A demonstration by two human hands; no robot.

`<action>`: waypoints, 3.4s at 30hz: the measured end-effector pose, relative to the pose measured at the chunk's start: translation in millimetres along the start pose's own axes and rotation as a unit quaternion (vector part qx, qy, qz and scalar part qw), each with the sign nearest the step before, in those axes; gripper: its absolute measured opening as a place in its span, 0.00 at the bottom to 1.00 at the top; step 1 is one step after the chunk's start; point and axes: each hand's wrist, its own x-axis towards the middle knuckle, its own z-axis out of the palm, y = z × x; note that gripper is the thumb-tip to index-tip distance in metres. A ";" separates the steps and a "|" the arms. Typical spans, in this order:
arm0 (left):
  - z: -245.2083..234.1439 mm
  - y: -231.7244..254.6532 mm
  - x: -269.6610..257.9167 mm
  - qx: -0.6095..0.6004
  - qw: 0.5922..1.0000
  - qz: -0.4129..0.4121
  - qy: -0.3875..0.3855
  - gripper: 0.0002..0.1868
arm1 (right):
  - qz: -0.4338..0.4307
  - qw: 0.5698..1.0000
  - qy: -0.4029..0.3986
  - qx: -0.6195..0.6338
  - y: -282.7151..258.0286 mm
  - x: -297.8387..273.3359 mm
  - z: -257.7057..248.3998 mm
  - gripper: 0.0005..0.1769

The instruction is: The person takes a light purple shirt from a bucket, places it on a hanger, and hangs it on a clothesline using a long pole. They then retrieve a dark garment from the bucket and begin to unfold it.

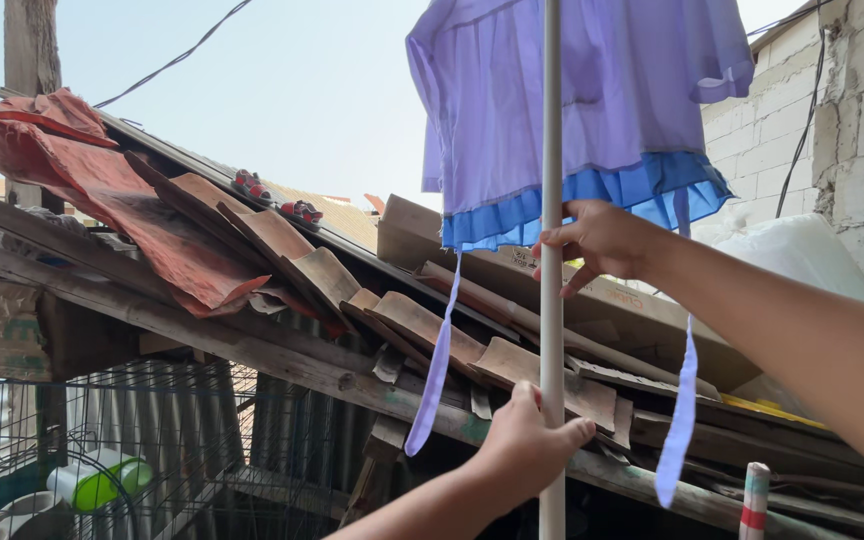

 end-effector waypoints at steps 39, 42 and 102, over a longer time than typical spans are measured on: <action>14.2 145.2 220.7 0.118 0.962 0.211 -0.128 0.53 | -0.124 0.922 0.364 0.046 44.6 -27.5 -109.2 0.16; -1.5 135.1 209.9 0.159 0.957 0.205 -0.132 0.52 | -0.114 0.924 0.360 0.052 22.8 -6.0 -142.8 0.13; -41.5 83.6 202.1 0.155 0.970 0.185 -0.018 0.37 | -0.025 0.945 0.274 0.177 115.9 103.8 -186.6 0.13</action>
